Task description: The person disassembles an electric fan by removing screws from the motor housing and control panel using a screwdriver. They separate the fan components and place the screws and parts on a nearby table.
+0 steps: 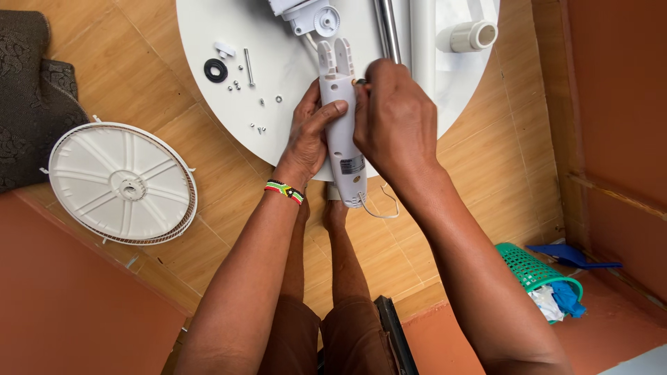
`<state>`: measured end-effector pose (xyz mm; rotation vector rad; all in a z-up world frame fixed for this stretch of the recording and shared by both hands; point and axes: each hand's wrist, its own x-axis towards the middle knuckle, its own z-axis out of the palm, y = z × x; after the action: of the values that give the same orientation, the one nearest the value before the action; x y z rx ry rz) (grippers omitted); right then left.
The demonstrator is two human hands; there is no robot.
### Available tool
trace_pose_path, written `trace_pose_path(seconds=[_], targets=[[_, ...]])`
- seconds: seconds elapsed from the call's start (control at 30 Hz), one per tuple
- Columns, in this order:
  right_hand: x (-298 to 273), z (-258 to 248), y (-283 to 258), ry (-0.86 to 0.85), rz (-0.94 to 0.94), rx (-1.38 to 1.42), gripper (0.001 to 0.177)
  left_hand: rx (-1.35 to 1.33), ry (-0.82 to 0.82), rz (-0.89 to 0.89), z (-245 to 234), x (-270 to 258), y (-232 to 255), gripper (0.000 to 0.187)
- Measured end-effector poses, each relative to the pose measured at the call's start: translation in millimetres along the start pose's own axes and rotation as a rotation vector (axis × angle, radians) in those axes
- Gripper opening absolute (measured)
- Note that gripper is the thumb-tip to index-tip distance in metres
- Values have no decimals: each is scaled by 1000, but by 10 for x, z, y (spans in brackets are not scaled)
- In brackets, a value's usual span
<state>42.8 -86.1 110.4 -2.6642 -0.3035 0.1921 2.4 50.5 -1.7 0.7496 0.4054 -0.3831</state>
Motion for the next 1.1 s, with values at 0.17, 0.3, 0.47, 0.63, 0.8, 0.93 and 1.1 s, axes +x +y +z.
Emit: trace_pose_path(seconds=[0.17, 0.3, 0.47, 0.63, 0.8, 0.93, 1.1], targets=[[-21, -63, 23, 40, -265, 70, 21, -54, -10, -50, -109, 16, -34, 66], [33, -22, -72, -15, 60, 93, 40, -13, -15, -58, -136, 43, -26, 68], [46, 37, -25, 30, 46, 25, 26, -41, -36, -77, -116, 22, -21, 68], [-18, 2, 42, 112, -263, 90, 35, -40, -55, -93, -155, 12, -4, 69], [-30, -39, -40, 92, -105, 84, 26, -49, -40, -97, -148, 39, -31, 70], [41, -32, -26, -66, 37, -11, 16, -50, -68, -96, -174, 42, -31, 70], [47, -104, 15, -12, -219, 57, 19, -115, -81, -123, -175, 53, -13, 73]])
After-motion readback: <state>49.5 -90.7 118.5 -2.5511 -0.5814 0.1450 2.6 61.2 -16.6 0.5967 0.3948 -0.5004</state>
